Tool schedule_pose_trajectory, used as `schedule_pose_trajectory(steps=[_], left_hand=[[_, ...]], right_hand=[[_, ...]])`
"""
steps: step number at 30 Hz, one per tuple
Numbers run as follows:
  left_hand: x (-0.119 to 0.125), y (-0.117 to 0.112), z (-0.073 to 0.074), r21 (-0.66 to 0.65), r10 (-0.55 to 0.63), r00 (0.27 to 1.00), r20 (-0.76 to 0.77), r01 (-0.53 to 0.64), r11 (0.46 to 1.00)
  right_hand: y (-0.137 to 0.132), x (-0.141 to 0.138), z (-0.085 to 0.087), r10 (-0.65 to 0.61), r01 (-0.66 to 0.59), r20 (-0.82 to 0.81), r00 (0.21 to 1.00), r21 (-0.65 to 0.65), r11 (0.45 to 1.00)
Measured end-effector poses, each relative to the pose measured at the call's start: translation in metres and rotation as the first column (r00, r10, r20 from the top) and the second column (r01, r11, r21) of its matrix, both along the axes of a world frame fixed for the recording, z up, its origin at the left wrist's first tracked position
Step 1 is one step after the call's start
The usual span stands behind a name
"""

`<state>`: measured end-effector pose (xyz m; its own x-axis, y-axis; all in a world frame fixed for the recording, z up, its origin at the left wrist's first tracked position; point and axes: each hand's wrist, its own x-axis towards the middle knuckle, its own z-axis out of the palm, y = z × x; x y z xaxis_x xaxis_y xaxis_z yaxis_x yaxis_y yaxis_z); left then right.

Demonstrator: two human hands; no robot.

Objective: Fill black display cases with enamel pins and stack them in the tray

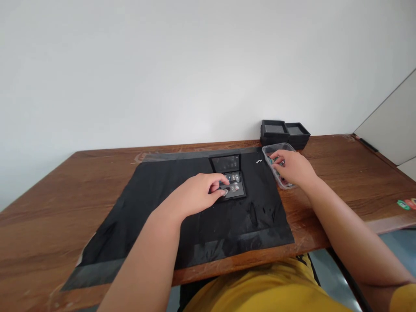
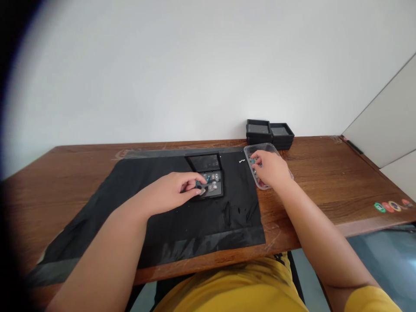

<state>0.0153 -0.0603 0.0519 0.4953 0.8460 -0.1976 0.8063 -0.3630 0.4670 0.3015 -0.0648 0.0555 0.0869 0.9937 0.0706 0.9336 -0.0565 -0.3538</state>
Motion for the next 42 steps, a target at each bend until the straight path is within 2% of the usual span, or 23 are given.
schedule_pose_trajectory(steps=[5, 14, 21, 33, 42], left_hand=[[-0.001, 0.0, -0.002, -0.042, -0.031, 1.0, 0.007, 0.031, 0.999], [-0.001, 0.002, -0.003, 0.018, 0.035, 0.999, -0.036, -0.034, 0.999], [-0.015, 0.006, -0.001, 0.054, 0.097, 0.994, -0.054, -0.094, 0.994], [-0.012, 0.005, -0.004, 0.003, 0.12, 0.99, -0.079, -0.12, 0.993], [-0.028, 0.009, -0.009, -0.012, 0.14, 0.989, -0.048, -0.141, 0.99]], right_hand=[[0.0, 0.0, 0.001, 0.003, -0.003, 0.016, 1.0, 0.003, 1.0], [0.0, 0.001, 0.002, -0.058, 0.057, 0.074, 0.996, 0.011, 0.998], [-0.001, 0.004, 0.001, -0.053, 0.051, 0.086, 0.995, 0.02, 0.998], [-0.003, 0.001, 0.004, -0.067, 0.066, 0.093, 0.993, 0.013, 0.998], [-0.003, 0.001, 0.005, -0.072, 0.073, 0.081, 0.994, -0.005, 0.997]])
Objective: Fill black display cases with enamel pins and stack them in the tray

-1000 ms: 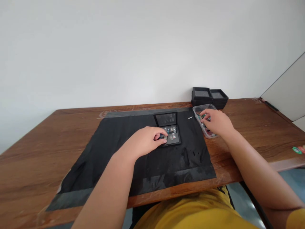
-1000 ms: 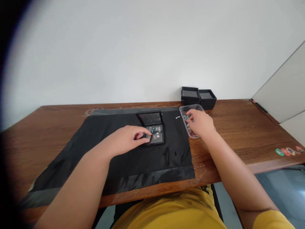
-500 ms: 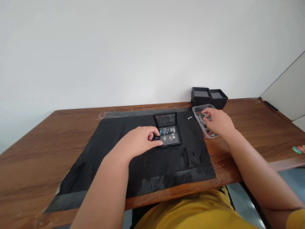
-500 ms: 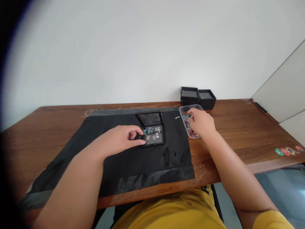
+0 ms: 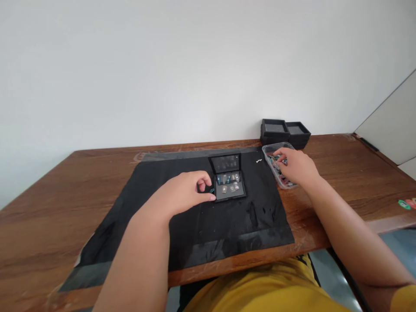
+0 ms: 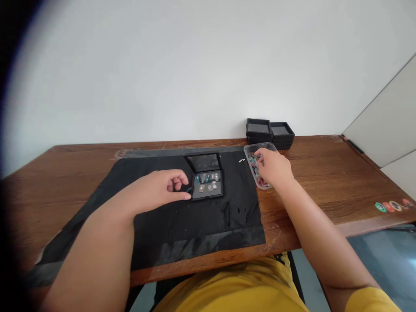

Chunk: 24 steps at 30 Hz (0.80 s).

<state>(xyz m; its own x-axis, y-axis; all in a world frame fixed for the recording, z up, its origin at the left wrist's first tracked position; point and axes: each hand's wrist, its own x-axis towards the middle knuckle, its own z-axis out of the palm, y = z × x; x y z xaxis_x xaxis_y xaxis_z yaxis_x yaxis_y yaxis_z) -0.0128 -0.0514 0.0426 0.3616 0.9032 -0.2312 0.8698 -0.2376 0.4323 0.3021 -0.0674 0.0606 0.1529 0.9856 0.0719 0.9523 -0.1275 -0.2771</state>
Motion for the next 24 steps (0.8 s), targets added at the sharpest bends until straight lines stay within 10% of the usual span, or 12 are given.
schedule_pose_trajectory(steps=[24], left_hand=[[0.01, -0.004, -0.007, 0.002, 0.019, 0.986, -0.164, -0.019, 1.0]], right_hand=[[0.003, 0.0, -0.004, 0.02, -0.02, -0.022, 1.0, -0.008, 1.0]])
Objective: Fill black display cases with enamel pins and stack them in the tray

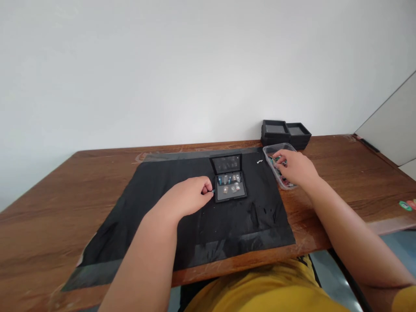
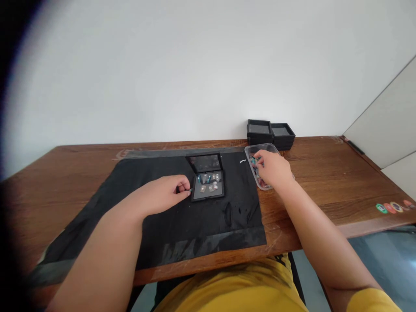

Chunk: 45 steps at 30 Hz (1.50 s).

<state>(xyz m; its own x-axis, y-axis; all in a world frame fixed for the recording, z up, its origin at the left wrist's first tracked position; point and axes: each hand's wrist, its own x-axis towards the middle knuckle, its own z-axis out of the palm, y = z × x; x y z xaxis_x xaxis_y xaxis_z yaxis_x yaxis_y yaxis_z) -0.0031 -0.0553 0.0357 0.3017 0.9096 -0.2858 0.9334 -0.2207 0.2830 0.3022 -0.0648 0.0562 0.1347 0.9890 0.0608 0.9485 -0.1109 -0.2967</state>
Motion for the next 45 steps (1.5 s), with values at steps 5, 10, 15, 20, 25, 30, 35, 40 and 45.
schedule_pose_trajectory(steps=[5, 10, 15, 20, 25, 30, 35, 40, 45], left_hand=[[-0.002, 0.002, -0.004, -0.001, -0.011, 0.999, 0.052, 0.011, 1.0], [-0.001, 0.002, -0.001, -0.041, -0.039, 0.999, 0.008, 0.039, 0.998], [0.0, 0.0, 0.002, -0.052, -0.02, 1.0, -0.013, 0.019, 0.998], [-0.004, -0.002, 0.004, -0.029, -0.023, 0.999, 0.037, 0.024, 0.999], [-0.013, 0.0, 0.002, -0.029, 0.016, 0.993, 0.116, -0.013, 0.999], [-0.014, 0.001, 0.005, -0.019, -0.027, 0.977, 0.211, 0.032, 0.999], [-0.001, 0.003, 0.01, -0.024, -0.005, 0.886, 0.464, 0.018, 1.0], [0.004, 0.007, 0.002, -0.075, -0.002, 0.875, 0.485, 0.044, 0.996], [0.005, 0.009, -0.002, -0.085, 0.015, 0.866, 0.5, 0.032, 0.996]], right_hand=[[0.0, 0.0, 0.0, -0.001, 0.001, -0.003, 1.0, -0.01, 1.0], [0.0, 0.0, 0.0, 0.005, -0.005, 0.001, 1.0, -0.017, 1.0], [0.0, 0.001, 0.0, 0.013, -0.013, -0.015, 1.0, -0.01, 1.0], [-0.001, 0.001, 0.0, 0.01, -0.01, -0.011, 1.0, 0.003, 1.0], [-0.001, 0.003, -0.001, 0.028, -0.028, -0.012, 1.0, 0.013, 1.0], [-0.001, 0.003, 0.0, 0.014, -0.014, -0.013, 1.0, 0.001, 1.0], [-0.001, 0.003, -0.001, 0.028, -0.028, -0.024, 0.999, 0.015, 1.0], [-0.002, 0.003, -0.001, 0.032, -0.031, -0.034, 0.999, 0.023, 0.999], [-0.001, 0.004, 0.0, 0.024, -0.024, -0.036, 0.999, 0.019, 1.0]])
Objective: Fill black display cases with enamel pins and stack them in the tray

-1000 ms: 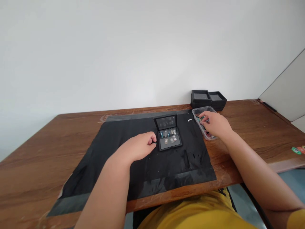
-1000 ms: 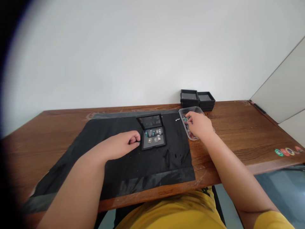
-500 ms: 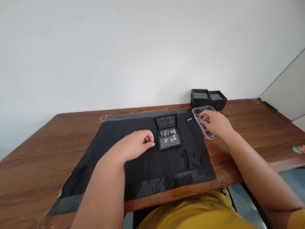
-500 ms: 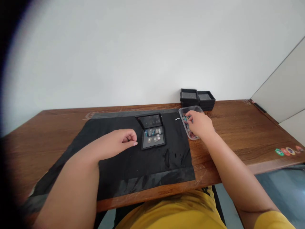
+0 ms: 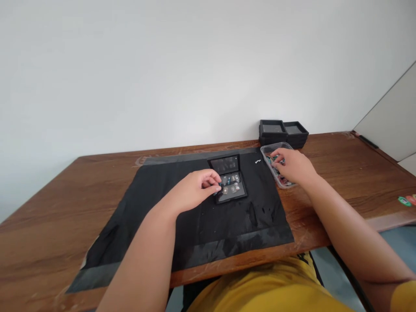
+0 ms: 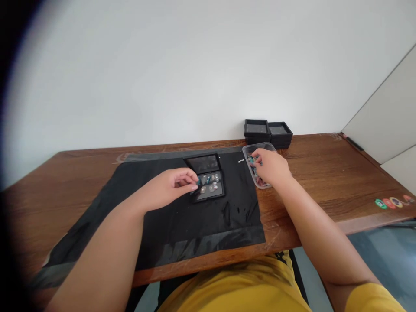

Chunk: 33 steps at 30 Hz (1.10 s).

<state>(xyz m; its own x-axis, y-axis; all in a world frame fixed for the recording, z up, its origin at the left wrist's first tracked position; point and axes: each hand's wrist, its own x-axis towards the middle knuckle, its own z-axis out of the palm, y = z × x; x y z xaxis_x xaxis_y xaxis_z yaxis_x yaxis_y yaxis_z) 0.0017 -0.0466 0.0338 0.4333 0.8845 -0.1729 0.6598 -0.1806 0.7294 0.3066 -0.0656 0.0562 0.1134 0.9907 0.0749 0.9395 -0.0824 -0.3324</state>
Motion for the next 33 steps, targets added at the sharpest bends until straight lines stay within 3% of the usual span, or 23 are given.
schedule_pose_trajectory(steps=[4, 17, 26, 33], left_hand=[[0.001, 0.001, -0.001, -0.008, 0.01, 1.0, 0.027, -0.01, 1.0], [-0.004, 0.0, 0.004, 0.036, 0.026, 0.991, -0.135, -0.021, 0.999], [-0.01, -0.001, -0.002, -0.077, -0.006, 0.992, -0.127, -0.004, 0.997], [-0.006, -0.004, 0.004, -0.101, -0.002, 0.983, -0.181, -0.016, 0.995]], right_hand=[[0.001, 0.0, 0.0, -0.008, 0.008, -0.01, 1.0, -0.005, 1.0], [0.002, 0.0, -0.003, 0.021, -0.022, -0.036, 0.999, -0.026, 0.999], [0.001, -0.001, -0.004, 0.036, -0.036, -0.03, 0.999, 0.009, 0.999], [0.0, -0.001, -0.003, 0.031, -0.032, -0.044, 0.999, -0.011, 0.999]])
